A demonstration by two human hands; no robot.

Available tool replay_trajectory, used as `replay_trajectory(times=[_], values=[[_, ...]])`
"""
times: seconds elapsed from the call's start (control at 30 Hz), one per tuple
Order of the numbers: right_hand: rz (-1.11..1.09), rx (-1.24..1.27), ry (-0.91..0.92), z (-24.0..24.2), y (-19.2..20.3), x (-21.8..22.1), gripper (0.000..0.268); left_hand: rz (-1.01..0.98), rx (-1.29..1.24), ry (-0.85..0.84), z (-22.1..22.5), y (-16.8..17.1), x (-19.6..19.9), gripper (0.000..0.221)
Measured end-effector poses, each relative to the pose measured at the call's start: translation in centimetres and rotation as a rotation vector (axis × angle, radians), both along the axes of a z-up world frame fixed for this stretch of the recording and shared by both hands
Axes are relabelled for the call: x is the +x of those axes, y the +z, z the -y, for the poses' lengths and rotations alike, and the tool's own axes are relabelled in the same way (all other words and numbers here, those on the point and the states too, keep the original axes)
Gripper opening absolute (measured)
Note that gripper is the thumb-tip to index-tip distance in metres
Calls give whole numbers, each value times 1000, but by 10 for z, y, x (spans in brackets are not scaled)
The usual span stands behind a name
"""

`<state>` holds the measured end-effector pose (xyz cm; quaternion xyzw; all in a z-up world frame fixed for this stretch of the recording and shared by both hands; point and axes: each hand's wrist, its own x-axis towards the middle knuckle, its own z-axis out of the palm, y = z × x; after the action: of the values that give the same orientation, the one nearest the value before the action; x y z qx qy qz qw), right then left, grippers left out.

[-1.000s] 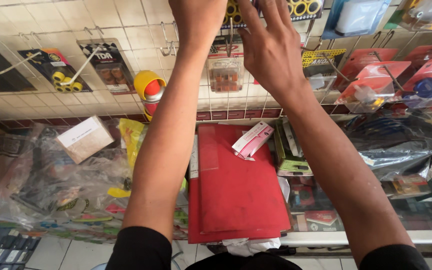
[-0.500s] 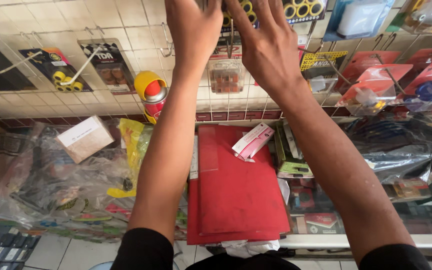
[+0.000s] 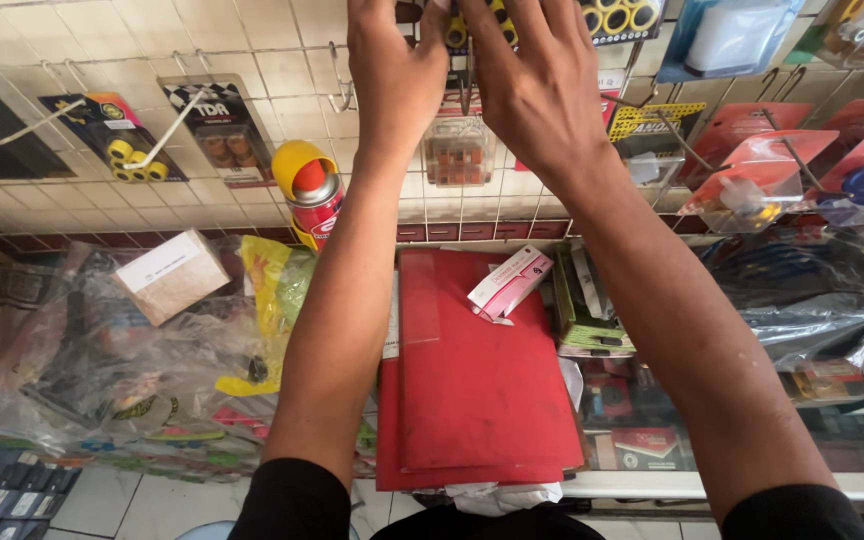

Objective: The person picks up a small package of parts from a glass display counter and hangs it on a hook on a wall-mounted wire rack among other similar packages.

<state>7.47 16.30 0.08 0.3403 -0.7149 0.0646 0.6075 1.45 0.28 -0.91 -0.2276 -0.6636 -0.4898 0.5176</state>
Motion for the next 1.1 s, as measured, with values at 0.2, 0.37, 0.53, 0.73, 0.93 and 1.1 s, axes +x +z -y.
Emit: replay_trajectory(times=[0.2, 0.37, 0.53, 0.73, 0.93, 1.1], values=[[7, 0, -6, -1, -2, -4, 51, 43, 2, 44, 0, -2, -4, 22], [36, 17, -22, -6, -4, -2, 51, -16, -86, 83, 4, -6, -2, 20], [26, 25, -38, -8, -5, -1, 44, -13, -60, 138, 0, -5, -3, 19], [53, 18, -18, -6, -6, -5, 40, 63, -13, 106, 0, -5, 0, 16], [41, 12, 10, -8, -6, -1, 43, -32, -39, 87, 0, -7, 5, 19], [75, -4, -2, -9, -9, 3, 46, -43, -48, 87, 1, -7, 11, 19]])
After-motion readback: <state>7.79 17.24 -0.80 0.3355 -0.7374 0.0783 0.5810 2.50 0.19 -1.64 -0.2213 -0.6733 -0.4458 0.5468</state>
